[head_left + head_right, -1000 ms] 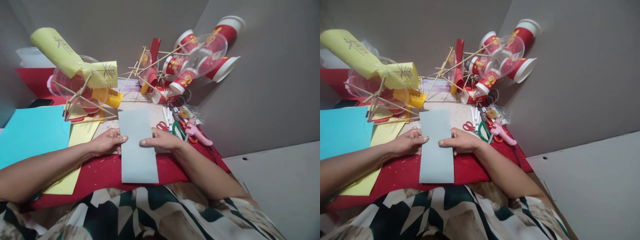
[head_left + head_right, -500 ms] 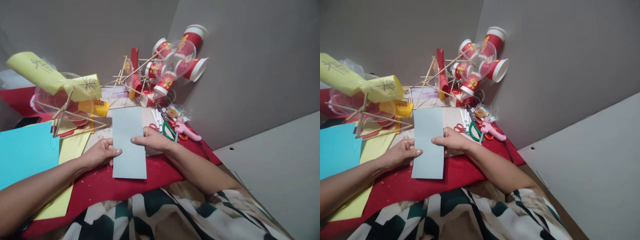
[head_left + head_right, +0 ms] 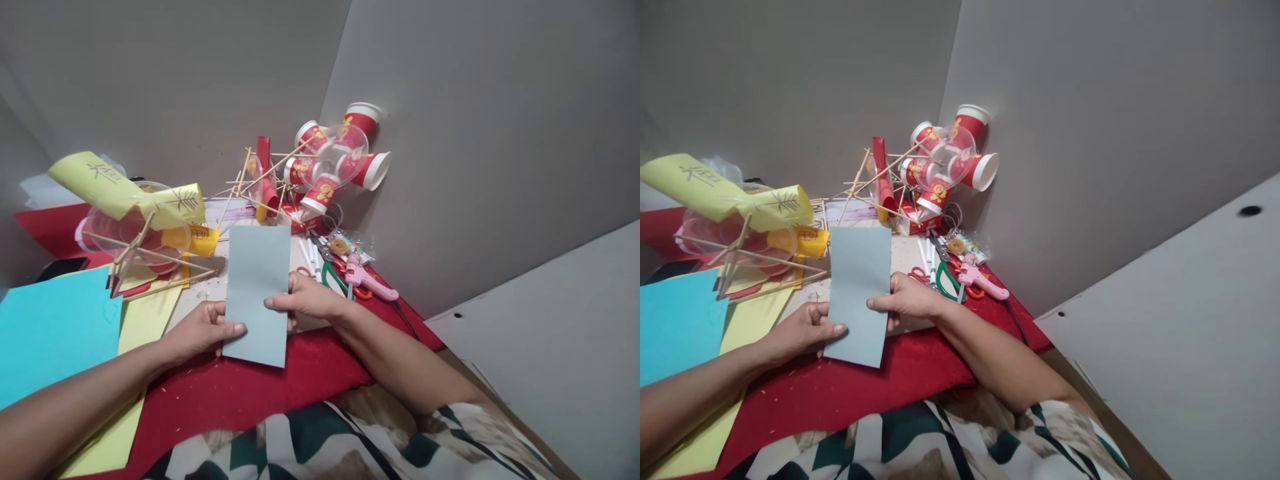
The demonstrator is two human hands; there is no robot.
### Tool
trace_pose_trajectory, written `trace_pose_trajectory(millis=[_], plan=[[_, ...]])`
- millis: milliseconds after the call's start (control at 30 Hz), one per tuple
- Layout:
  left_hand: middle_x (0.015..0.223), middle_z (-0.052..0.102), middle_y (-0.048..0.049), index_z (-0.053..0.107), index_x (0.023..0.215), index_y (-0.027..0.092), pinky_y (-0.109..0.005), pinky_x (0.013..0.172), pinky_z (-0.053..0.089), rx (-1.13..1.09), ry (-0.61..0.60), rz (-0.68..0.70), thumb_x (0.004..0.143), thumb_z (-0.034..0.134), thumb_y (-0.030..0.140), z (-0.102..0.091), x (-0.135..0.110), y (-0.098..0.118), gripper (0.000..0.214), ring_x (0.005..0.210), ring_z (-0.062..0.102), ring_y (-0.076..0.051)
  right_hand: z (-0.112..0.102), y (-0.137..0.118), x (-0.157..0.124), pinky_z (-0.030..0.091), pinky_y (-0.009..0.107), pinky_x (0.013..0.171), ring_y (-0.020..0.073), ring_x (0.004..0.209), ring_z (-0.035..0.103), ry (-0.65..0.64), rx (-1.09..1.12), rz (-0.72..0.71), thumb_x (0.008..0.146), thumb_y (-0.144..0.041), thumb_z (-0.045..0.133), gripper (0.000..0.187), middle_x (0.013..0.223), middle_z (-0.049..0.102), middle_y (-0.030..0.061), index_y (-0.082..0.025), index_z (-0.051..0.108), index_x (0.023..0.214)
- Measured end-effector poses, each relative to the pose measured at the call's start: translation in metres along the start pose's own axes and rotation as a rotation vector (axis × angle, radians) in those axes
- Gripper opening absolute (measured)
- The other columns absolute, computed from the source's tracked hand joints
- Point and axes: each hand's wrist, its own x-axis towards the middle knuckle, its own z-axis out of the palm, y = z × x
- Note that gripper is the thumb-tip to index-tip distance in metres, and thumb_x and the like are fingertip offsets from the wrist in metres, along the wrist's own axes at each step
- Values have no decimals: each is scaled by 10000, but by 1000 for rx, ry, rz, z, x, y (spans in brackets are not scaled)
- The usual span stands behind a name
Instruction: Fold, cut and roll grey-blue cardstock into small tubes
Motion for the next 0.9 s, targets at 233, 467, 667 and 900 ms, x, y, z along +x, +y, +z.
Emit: trace_pose_trajectory(millis=[233, 467, 667, 900], plan=[[696, 749, -59, 701, 1079, 132, -199, 515, 490, -20, -22, 1, 804, 810, 444, -3, 0, 2, 430, 594, 694, -144, -4, -2, 1, 512, 185, 419, 116, 440, 628, 102, 15, -27, 685, -560, 823, 493, 632, 708, 44, -100, 687, 798], [667, 732, -45, 686, 1006, 142, -202, 520, 497, -32, -8, 29, 805, 809, 460, -5, 0, 1, 396, 561, 672, -133, -10, -2, -1, 541, 165, 462, 104, 477, 652, -204, 29, 64, 730, -518, 826, 459, 639, 727, 58, -79, 714, 800], [587, 704, -44, 676, 911, 125, -204, 511, 495, -145, 50, 59, 799, 802, 501, -4, 3, 1, 413, 469, 622, -112, -4, 1, 4, 497, 172, 404, 93, 389, 587, -6, 83, -19, 700, -543, 830, 485, 563, 696, 61, -78, 696, 710], [653, 750, -84, 663, 905, 116, -204, 539, 538, -117, 123, 62, 730, 860, 506, -5, 4, 4, 471, 552, 691, -140, 5, 3, 7, 468, 156, 385, 89, 390, 584, 116, 121, -45, 683, -534, 839, 468, 549, 690, 51, -92, 689, 720]])
